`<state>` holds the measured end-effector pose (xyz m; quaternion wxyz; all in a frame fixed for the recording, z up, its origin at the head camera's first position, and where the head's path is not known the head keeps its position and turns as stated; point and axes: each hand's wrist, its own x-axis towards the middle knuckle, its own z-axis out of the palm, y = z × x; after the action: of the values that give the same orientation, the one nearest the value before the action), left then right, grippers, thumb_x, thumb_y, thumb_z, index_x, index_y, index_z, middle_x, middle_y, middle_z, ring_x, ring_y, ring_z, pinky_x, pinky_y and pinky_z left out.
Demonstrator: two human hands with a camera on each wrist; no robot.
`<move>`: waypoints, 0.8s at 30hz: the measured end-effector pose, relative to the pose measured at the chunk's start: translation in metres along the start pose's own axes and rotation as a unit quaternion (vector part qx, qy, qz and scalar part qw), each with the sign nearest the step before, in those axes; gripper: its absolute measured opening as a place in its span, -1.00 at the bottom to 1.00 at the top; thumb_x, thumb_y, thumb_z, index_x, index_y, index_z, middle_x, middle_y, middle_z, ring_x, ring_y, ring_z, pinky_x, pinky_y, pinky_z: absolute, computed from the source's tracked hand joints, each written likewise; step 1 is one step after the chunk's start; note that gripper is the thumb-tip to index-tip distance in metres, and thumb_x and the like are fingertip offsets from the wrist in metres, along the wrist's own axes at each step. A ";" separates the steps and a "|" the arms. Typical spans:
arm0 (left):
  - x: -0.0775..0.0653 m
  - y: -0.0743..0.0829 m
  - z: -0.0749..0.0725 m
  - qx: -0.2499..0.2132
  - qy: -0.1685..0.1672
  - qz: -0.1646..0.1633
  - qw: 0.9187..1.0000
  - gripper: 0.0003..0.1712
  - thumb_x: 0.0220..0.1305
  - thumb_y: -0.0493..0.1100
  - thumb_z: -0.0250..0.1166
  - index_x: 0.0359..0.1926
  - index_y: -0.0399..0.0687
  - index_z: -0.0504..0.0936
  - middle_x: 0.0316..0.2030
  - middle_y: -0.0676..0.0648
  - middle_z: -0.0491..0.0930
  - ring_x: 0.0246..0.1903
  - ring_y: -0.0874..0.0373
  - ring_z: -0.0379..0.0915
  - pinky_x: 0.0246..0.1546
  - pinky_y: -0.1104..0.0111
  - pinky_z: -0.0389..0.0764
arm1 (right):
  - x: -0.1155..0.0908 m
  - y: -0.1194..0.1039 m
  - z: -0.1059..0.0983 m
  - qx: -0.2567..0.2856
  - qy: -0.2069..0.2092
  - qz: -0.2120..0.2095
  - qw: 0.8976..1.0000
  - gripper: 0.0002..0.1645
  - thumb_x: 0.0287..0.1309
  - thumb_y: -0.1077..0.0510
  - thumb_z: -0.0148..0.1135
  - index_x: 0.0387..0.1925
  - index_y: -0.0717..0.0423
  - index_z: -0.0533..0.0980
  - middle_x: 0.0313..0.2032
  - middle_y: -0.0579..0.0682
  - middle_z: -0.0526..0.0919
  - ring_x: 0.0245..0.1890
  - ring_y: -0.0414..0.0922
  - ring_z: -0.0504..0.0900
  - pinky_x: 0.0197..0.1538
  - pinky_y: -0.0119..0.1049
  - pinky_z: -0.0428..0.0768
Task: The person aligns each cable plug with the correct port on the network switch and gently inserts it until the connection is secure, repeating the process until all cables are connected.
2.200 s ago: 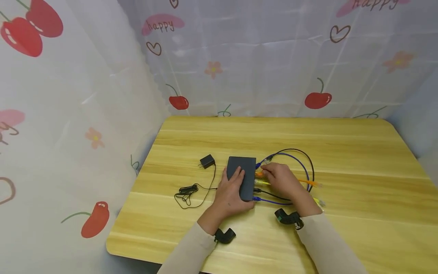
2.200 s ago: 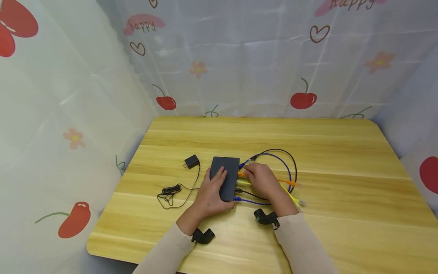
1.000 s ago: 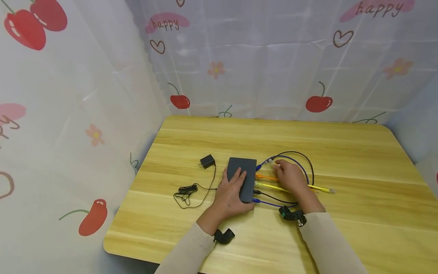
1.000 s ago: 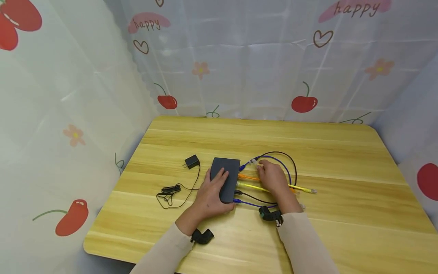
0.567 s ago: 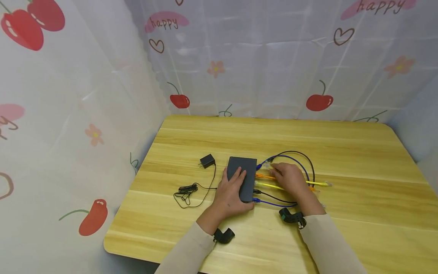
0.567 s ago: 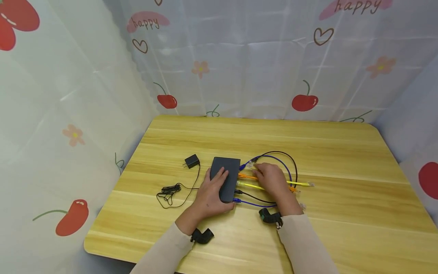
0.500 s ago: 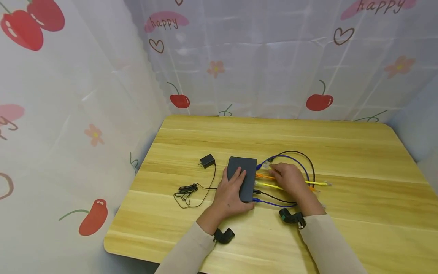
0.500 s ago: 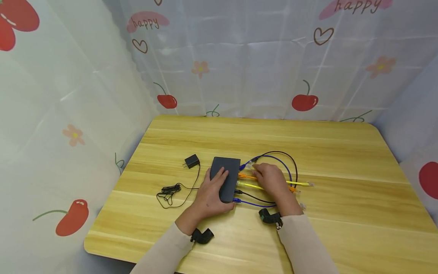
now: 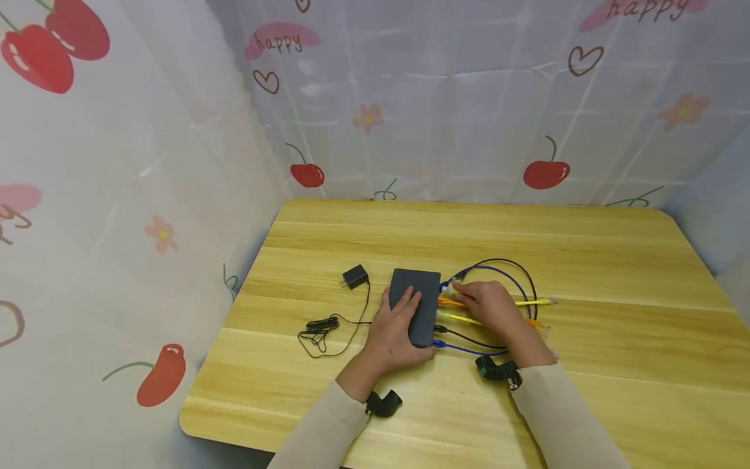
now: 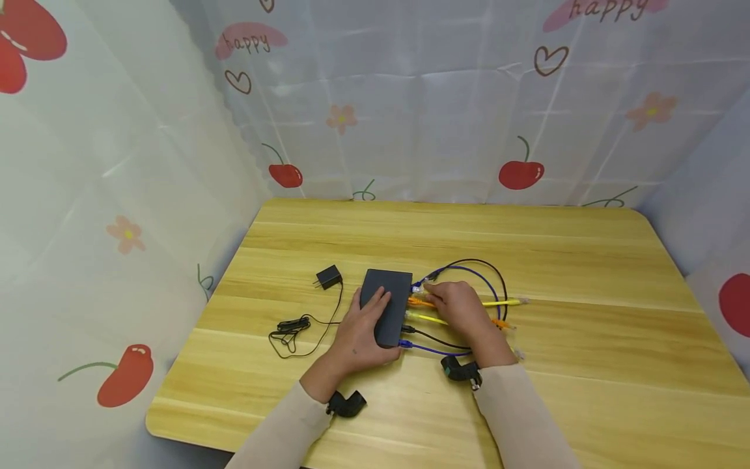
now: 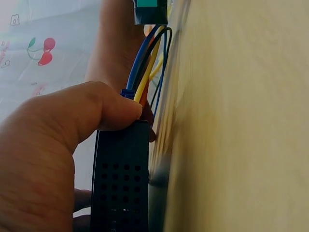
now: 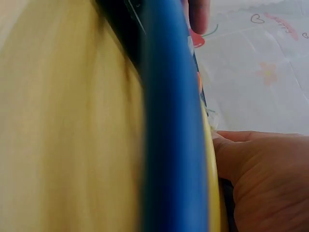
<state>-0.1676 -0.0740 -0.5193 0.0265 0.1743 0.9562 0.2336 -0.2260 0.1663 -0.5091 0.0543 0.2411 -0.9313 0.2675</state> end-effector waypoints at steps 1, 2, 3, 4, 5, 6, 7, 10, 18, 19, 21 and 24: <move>0.000 0.000 0.000 0.000 0.000 0.001 1.000 0.26 -0.12 0.37 0.44 0.58 0.19 0.08 0.56 0.10 -0.03 0.54 -0.27 -0.39 0.31 -0.19 0.24 | 0.001 -0.001 -0.001 -0.001 -0.003 -0.002 1.000 -0.62 0.30 0.14 0.29 0.12 0.14 0.65 -0.13 0.13 0.77 -0.19 0.07 0.75 -0.12 0.01 0.66; 0.000 0.000 0.000 0.001 0.000 0.001 1.000 0.26 -0.12 0.37 0.44 0.58 0.19 0.08 0.56 0.10 -0.03 0.54 -0.26 -0.39 0.32 -0.19 0.24 | 0.002 -0.001 -0.001 -0.002 -0.005 -0.004 1.000 -0.62 0.30 0.14 0.28 0.12 0.15 0.65 -0.13 0.13 0.77 -0.19 0.06 0.75 -0.12 0.00 0.66; 0.000 -0.001 0.000 0.002 0.001 0.002 1.000 0.26 -0.12 0.37 0.44 0.58 0.19 0.08 0.56 0.10 -0.02 0.54 -0.26 -0.39 0.32 -0.18 0.24 | 0.002 -0.002 -0.001 -0.003 -0.009 -0.004 1.000 -0.62 0.31 0.13 0.28 0.12 0.14 0.65 -0.14 0.12 0.77 -0.20 0.05 0.75 -0.13 -0.01 0.66; 0.000 -0.001 0.000 0.003 0.000 0.002 1.000 0.26 -0.12 0.37 0.44 0.57 0.20 0.08 0.56 0.10 -0.02 0.54 -0.26 -0.39 0.32 -0.18 0.24 | 0.003 -0.002 -0.001 -0.004 -0.011 -0.005 1.000 -0.62 0.31 0.13 0.27 0.11 0.15 0.65 -0.14 0.12 0.78 -0.20 0.05 0.75 -0.12 -0.01 0.66; 0.000 -0.001 0.000 0.003 0.000 0.002 1.000 0.25 -0.12 0.37 0.44 0.57 0.20 0.09 0.56 0.10 -0.02 0.54 -0.25 -0.39 0.32 -0.17 0.24 | 0.004 -0.003 -0.001 -0.003 -0.014 -0.001 1.000 -0.63 0.31 0.13 0.27 0.11 0.14 0.65 -0.15 0.11 0.78 -0.20 0.04 0.75 -0.12 -0.02 0.66; 0.000 -0.001 0.000 0.003 -0.001 0.003 1.000 0.24 -0.12 0.37 0.44 0.57 0.21 0.10 0.56 0.10 -0.01 0.55 -0.25 -0.39 0.32 -0.17 0.24 | 0.004 -0.003 -0.001 -0.003 -0.016 0.000 1.000 -0.63 0.31 0.13 0.27 0.10 0.15 0.65 -0.15 0.11 0.78 -0.20 0.04 0.75 -0.12 -0.01 0.66; 0.000 -0.001 0.000 0.003 -0.001 0.004 1.000 0.23 -0.11 0.36 0.44 0.57 0.21 0.11 0.56 0.10 -0.01 0.54 -0.25 -0.39 0.33 -0.18 0.23 | 0.005 -0.003 -0.001 -0.005 -0.018 0.003 1.000 -0.64 0.31 0.13 0.27 0.09 0.16 0.66 -0.16 0.11 0.78 -0.20 0.04 0.75 -0.11 -0.01 0.66; -0.001 -0.001 -0.001 0.002 0.002 0.010 1.000 0.21 -0.11 0.36 0.44 0.56 0.21 0.14 0.56 0.09 0.02 0.54 -0.27 -0.38 0.32 -0.19 0.22 | 0.006 -0.004 0.000 -0.005 -0.019 0.006 1.000 -0.65 0.31 0.15 0.28 0.06 0.19 0.67 -0.16 0.12 0.77 -0.19 0.06 0.74 -0.10 0.01 0.65; -0.002 0.000 -0.001 0.007 0.000 0.008 1.000 0.21 -0.10 0.38 0.42 0.56 0.23 0.12 0.56 0.10 -0.01 0.55 -0.24 -0.39 0.33 -0.20 0.19 | 0.007 0.002 0.004 0.001 -0.022 0.006 1.000 -0.65 0.32 0.12 0.27 0.07 0.15 0.67 -0.18 0.09 0.78 -0.27 -0.02 0.75 -0.17 -0.06 0.67; -0.002 0.000 -0.001 0.008 -0.001 0.007 1.000 0.21 -0.10 0.38 0.42 0.56 0.23 0.12 0.56 0.11 -0.01 0.55 -0.24 -0.39 0.34 -0.20 0.19 | 0.007 0.003 0.004 0.001 -0.024 0.004 1.000 -0.65 0.32 0.12 0.27 0.07 0.15 0.67 -0.18 0.09 0.78 -0.27 -0.03 0.75 -0.17 -0.07 0.67; -0.002 0.000 -0.002 0.008 -0.004 0.007 1.000 0.22 -0.10 0.38 0.42 0.56 0.25 0.11 0.56 0.11 -0.01 0.55 -0.23 -0.39 0.34 -0.19 0.20 | 0.007 0.003 0.003 0.000 -0.026 0.000 1.000 -0.65 0.32 0.12 0.27 0.08 0.14 0.67 -0.17 0.10 0.78 -0.27 -0.02 0.76 -0.16 -0.06 0.67; -0.002 -0.002 -0.002 0.003 -0.002 0.009 1.000 0.22 -0.10 0.37 0.43 0.56 0.29 0.09 0.56 0.13 -0.01 0.55 -0.23 -0.38 0.33 -0.20 0.21 | 0.007 0.003 0.001 0.004 -0.032 -0.002 0.999 -0.64 0.32 0.12 0.27 0.10 0.14 0.66 -0.16 0.10 0.78 -0.26 -0.02 0.76 -0.16 -0.06 0.67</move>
<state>-0.1670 -0.0769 -0.5181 0.0261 0.1837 0.9551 0.2309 -0.2335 0.1646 -0.5097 0.0246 0.2519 -0.9310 0.2631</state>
